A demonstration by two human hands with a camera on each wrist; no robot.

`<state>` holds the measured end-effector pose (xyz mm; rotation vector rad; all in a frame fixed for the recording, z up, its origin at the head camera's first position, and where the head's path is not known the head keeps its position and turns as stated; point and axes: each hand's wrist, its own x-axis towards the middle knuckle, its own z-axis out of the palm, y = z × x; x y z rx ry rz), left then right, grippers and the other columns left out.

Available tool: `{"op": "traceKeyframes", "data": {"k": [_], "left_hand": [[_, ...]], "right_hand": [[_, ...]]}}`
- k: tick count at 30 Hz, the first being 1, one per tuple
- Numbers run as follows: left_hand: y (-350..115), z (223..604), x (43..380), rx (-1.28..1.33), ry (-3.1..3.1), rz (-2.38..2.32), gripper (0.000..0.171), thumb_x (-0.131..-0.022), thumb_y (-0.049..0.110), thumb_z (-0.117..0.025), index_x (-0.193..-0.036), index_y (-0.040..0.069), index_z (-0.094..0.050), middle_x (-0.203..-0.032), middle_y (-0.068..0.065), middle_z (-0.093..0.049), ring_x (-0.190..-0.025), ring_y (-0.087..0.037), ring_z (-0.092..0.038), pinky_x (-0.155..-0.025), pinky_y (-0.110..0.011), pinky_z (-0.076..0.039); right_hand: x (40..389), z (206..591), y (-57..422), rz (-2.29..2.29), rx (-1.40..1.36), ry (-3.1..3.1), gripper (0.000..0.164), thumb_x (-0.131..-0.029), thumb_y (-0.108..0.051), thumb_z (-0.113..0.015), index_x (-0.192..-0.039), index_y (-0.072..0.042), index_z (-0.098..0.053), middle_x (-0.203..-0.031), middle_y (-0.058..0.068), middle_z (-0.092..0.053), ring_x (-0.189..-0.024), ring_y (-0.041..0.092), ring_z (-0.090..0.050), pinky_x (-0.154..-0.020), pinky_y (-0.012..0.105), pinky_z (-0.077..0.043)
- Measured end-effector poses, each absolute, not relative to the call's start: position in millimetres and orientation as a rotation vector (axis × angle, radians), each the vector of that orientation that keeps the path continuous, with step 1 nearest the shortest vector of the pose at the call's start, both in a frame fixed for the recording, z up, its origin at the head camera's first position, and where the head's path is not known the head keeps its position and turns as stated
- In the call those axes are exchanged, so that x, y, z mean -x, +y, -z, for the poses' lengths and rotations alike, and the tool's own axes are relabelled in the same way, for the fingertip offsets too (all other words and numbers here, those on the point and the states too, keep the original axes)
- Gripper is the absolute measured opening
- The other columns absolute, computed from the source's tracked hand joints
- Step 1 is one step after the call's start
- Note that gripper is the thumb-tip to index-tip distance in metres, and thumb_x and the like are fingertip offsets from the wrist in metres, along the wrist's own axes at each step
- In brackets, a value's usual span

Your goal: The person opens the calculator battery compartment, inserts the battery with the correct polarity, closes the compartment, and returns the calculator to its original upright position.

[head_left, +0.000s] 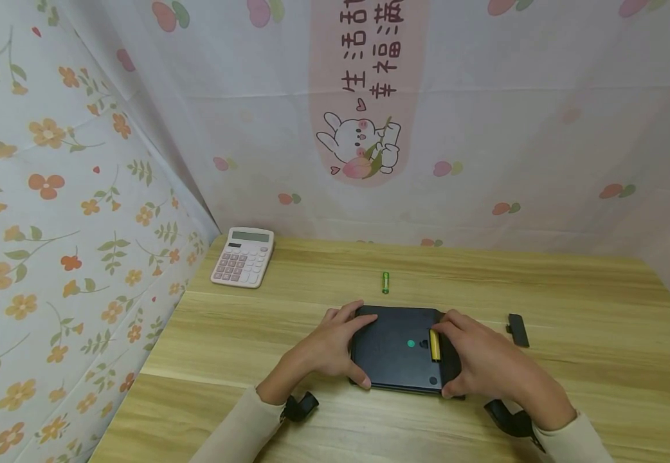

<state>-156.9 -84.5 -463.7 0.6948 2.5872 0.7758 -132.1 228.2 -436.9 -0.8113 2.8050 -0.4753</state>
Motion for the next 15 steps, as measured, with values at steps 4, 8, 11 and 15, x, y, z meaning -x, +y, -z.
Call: {"op": "traceKeyframes", "data": {"k": [4, 8, 11, 15], "left_hand": [[-84.7, 463.8, 157.1, -0.689, 2.584, -0.779, 0.115, -0.070, 0.041, -0.107, -0.167, 0.022, -0.050, -0.180, -0.004, -0.025, -0.147, -0.030, -0.037, -0.113, -0.049, -0.047], [-84.9, 464.0, 157.3, -0.682, 2.578, -0.781, 0.115, -0.070, 0.041, -0.107, -0.168, 0.022, -0.050, -0.181, -0.004, -0.024, -0.148, -0.030, -0.036, -0.114, -0.050, -0.046], [-85.0, 464.0, 157.3, -0.684, 2.577, -0.777, 0.115, -0.070, 0.041, -0.107, -0.168, 0.023, -0.049, -0.181, -0.004, -0.024, -0.150, -0.030, -0.035, -0.115, -0.052, -0.046], [-84.8, 463.9, 157.6, -0.688, 2.579, -0.770, 0.115, -0.070, 0.041, -0.107, -0.168, 0.023, -0.049, -0.181, -0.004, -0.024, -0.151, -0.031, -0.034, -0.116, -0.052, -0.045]], "right_hand": [[132.2, 437.0, 227.6, 0.473, 0.810, 2.813, 0.103, -0.061, -0.049, -0.109, -0.141, 0.000, -0.066, -0.134, 0.011, -0.062, -0.106, 0.025, -0.069, -0.082, 0.045, -0.061], [130.7, 436.6, 227.2, 0.487, 0.817, 2.809, 0.102, -0.062, -0.048, -0.109, -0.141, 0.000, -0.067, -0.136, 0.012, -0.061, -0.111, 0.027, -0.069, -0.085, 0.047, -0.061], [129.8, 436.3, 227.1, 0.484, 0.827, 2.810, 0.100, -0.063, -0.049, -0.108, -0.140, 0.000, -0.067, -0.136, 0.010, -0.061, -0.110, 0.025, -0.068, -0.083, 0.045, -0.061], [129.8, 436.2, 227.3, 0.457, 0.846, 2.821, 0.098, -0.063, -0.051, -0.108, -0.138, -0.002, -0.069, -0.133, 0.007, -0.061, -0.103, 0.018, -0.066, -0.077, 0.040, -0.059]]}}
